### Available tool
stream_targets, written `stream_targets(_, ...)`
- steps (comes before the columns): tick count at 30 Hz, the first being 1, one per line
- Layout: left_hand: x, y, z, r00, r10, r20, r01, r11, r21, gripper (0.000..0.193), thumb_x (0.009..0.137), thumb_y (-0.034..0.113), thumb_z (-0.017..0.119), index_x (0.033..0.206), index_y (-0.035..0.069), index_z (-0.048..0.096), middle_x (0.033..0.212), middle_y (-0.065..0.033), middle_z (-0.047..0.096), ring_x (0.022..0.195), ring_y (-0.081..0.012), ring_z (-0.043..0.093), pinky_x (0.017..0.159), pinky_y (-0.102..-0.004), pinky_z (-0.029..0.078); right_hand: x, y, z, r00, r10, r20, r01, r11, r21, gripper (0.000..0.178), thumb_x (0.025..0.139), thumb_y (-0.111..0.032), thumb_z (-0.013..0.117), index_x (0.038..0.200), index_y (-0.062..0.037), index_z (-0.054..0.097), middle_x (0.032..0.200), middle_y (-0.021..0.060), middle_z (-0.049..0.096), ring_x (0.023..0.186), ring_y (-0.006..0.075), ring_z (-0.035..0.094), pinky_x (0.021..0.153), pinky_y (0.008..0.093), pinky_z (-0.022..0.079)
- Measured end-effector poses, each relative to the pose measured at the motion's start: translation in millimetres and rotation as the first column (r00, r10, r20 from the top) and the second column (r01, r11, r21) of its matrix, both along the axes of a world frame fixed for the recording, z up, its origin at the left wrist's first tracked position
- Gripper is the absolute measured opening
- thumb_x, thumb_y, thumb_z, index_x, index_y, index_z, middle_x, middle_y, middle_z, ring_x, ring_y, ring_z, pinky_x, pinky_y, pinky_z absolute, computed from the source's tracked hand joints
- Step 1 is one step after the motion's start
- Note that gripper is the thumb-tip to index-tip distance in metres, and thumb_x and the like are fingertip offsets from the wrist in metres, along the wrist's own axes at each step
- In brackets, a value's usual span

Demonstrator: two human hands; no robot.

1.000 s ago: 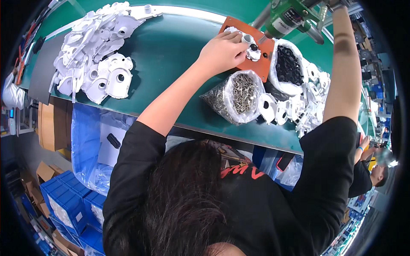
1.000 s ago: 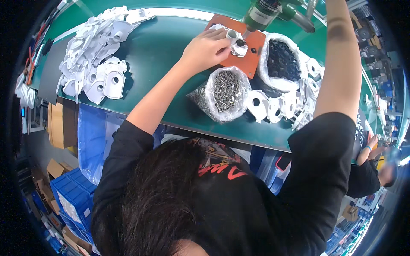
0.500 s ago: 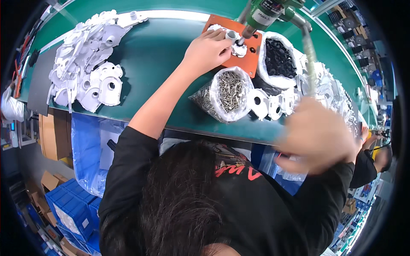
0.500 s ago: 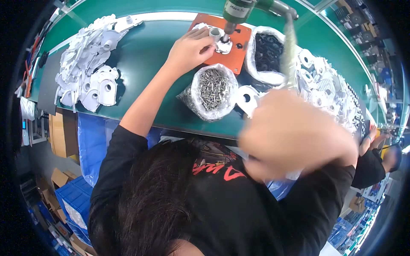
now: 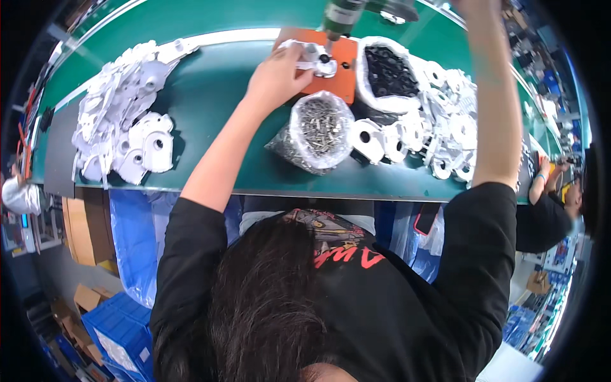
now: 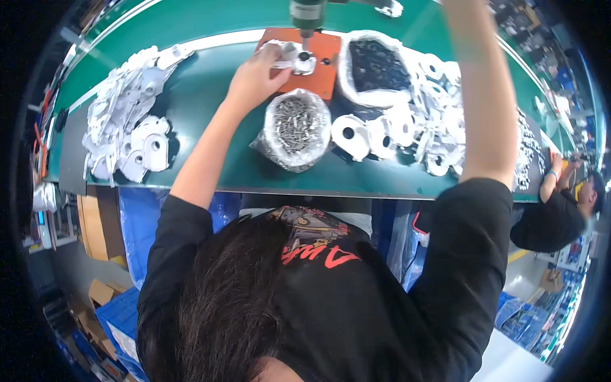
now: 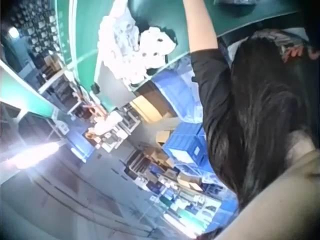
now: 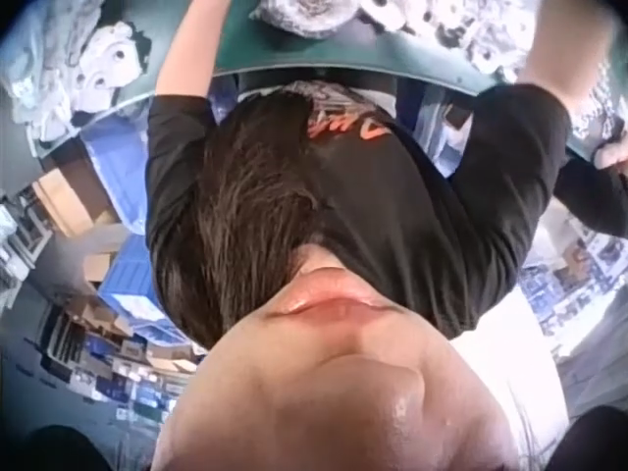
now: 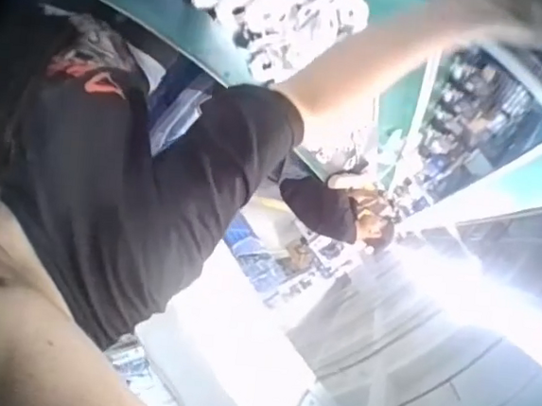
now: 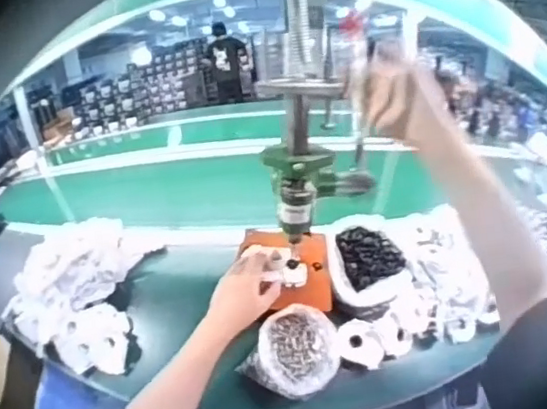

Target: Assembling small white plastic components using a manual press on a factory production line.

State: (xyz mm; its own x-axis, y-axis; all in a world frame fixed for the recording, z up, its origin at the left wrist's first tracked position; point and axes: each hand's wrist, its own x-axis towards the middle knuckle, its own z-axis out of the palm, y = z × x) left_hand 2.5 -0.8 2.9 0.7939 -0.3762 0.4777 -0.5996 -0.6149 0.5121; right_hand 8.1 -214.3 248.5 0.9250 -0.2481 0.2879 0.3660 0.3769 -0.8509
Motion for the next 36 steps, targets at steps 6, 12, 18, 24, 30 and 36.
stream_targets(6,44.8,20.4,-17.6,0.999,-0.053,0.009,0.052,0.996,0.073,0.051,0.083,0.038,0.06,0.121,0.005,0.05,0.134,-0.0163,0.045,0.119,-0.0347,0.049,0.097,-0.0411,0.041,35.2,-75.5,-81.1,0.905,0.212,-0.369,-0.288,0.943,-0.167,0.043,0.09,-0.049,0.049,0.105,-0.0093,0.058,0.081,0.0054,0.064,0.068,0.0202,0.061,0.057,0.0319,0.048)
stream_targets(12,51.4,12.0,48.7,0.907,-0.269,-0.325,0.302,0.952,0.054,0.044,0.078,0.03,0.06,0.116,0.008,0.055,0.132,-0.0129,0.046,0.115,-0.0318,0.05,0.095,-0.0401,0.042,53.0,-219.0,-169.7,0.968,-0.09,-0.235,-0.251,-0.376,-0.892,0.027,0.081,-0.004,0.057,0.108,-0.0039,0.061,0.103,0.0138,0.062,0.094,0.0232,0.059,0.083,0.0288,0.046)
stream_targets(18,57.4,19.8,98.9,0.812,-0.124,-0.571,0.19,0.98,0.058,0.019,0.082,0.023,0.061,0.092,0.007,0.059,0.088,-0.0076,0.063,0.083,-0.0196,0.058,0.074,-0.0307,0.046,37.7,-292.5,-260.7,0.968,-0.235,0.088,-0.073,-0.6,-0.797,0.031,0.075,-0.001,0.051,0.102,-0.0069,0.063,0.103,0.0238,0.062,0.098,0.0354,0.06,0.08,0.0466,0.048)
stream_targets(24,111.9,79.2,4.5,0.978,0.208,-0.001,-0.203,0.957,-0.206,0.046,0.078,0.024,0.064,0.119,0.008,0.053,0.113,-0.0205,0.058,0.107,-0.0324,0.055,0.09,-0.0386,0.045,32.4,-215.3,-203.3,0.614,-0.789,0.016,-0.597,-0.478,-0.644,0.053,0.075,-0.021,0.062,0.125,-0.021,0.046,0.122,0.0212,0.054,0.117,0.0409,0.05,0.091,0.0578,0.041)
stream_targets(30,58.6,125.7,19.9,0.972,0.177,-0.156,-0.169,0.983,0.066,0.055,0.081,0.029,0.061,0.129,0.008,0.045,0.116,-0.0231,0.056,0.113,-0.0367,0.051,0.095,-0.041,0.042,62.0,-345.9,-265.2,0.668,-0.74,-0.077,-0.547,-0.418,-0.726,0.065,0.071,-0.016,0.065,0.131,-0.0146,0.041,0.126,0.022,0.05,0.115,0.0446,0.05,0.091,0.0526,0.045)
stream_targets(36,-65.2,225.0,63.3,0.751,0.649,-0.122,-0.491,0.672,0.555,0.061,0.08,0.045,0.062,0.121,0.003,0.048,0.106,-0.0216,0.062,0.099,-0.0377,0.059,0.08,-0.0441,0.046,52.4,-308.4,-252.8,0.775,-0.631,-0.005,-0.343,-0.416,-0.842,0.073,0.068,-0.014,0.069,0.132,-0.0101,0.033,0.119,0.0352,0.046,0.109,0.048,0.051,0.089,0.0465,0.047)
